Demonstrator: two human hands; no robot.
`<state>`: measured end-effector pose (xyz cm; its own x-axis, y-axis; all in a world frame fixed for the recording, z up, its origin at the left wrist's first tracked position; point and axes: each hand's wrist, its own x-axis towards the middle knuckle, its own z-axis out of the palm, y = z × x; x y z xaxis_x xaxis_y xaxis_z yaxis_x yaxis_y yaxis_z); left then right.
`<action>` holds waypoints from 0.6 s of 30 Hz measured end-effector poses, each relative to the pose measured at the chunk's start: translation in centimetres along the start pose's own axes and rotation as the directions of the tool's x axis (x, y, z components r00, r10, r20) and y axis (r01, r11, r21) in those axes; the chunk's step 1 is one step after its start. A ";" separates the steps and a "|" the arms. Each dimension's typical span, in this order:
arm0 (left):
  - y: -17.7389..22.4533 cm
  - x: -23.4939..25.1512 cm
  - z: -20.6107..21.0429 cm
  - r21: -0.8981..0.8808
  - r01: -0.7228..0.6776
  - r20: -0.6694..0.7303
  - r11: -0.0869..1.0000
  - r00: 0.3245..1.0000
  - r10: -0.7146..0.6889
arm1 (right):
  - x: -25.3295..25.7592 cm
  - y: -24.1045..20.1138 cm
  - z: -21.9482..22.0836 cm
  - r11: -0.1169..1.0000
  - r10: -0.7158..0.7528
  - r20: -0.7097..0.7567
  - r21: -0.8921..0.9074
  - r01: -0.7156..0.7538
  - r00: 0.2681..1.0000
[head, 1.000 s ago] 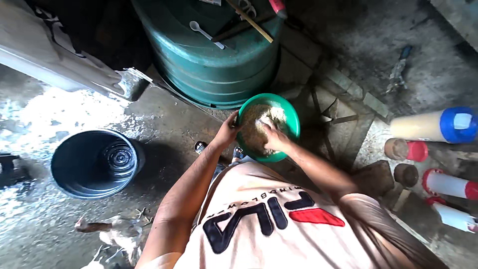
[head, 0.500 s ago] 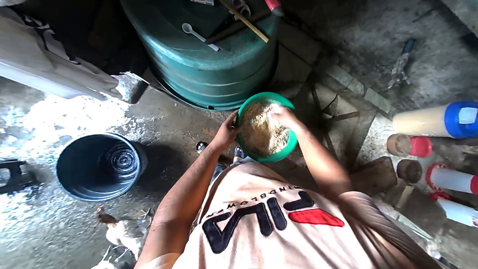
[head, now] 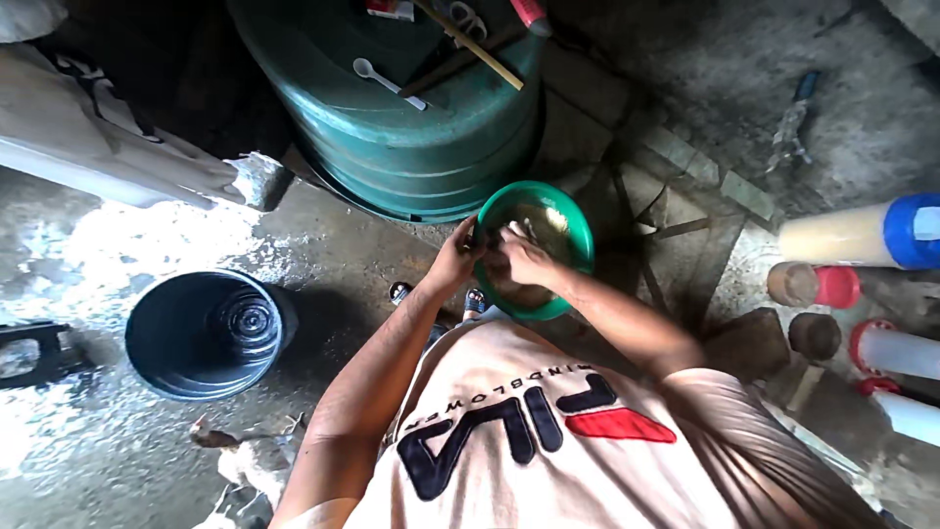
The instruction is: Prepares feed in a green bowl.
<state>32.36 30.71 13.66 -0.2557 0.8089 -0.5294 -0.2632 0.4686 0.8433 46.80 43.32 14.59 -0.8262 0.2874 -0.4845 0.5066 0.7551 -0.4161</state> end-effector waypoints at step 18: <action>-2.2 0.2 -0.8 -0.065 0.045 -0.039 0.997 0.998 -0.048 | 0.7 4.3 0.6 0.956 0.057 -0.232 0.294 0.015 0.971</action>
<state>32.15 29.56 11.60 -0.2791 0.7710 -0.5724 -0.3342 0.4808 0.8106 48.55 46.44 11.96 -0.8308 0.4588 -0.3151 0.5446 0.5529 -0.6307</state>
